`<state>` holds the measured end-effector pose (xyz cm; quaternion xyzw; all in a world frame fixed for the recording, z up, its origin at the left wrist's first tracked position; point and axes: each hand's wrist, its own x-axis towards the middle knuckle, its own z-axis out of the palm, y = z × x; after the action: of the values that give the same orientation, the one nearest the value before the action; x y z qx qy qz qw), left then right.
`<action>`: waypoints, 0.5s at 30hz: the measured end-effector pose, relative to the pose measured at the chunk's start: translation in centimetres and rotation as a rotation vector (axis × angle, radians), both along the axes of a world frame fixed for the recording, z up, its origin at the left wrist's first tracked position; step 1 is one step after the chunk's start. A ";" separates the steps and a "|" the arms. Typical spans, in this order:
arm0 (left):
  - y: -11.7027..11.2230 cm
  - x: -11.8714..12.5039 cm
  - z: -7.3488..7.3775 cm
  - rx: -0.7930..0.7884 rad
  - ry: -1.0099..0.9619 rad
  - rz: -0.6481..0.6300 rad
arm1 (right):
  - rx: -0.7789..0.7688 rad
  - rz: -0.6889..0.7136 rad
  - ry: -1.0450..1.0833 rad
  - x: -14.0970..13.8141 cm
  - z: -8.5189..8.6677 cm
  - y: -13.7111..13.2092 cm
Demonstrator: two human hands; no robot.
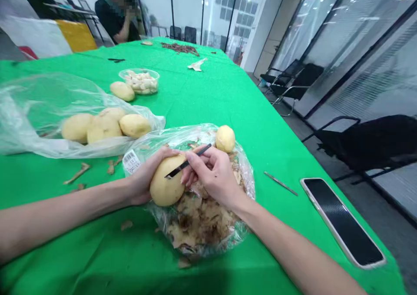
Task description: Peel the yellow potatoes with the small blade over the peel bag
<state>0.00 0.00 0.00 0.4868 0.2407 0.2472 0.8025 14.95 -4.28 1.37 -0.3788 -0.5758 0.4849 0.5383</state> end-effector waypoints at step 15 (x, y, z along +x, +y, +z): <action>0.1 -0.2 0.1 -0.063 0.005 -0.014 | 0.005 0.004 0.027 0.3 -0.1 0.3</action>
<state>-0.17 0.08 0.11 0.4636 0.2469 0.2327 0.8185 15.29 -4.02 1.29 -0.3699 -0.5705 0.4894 0.5461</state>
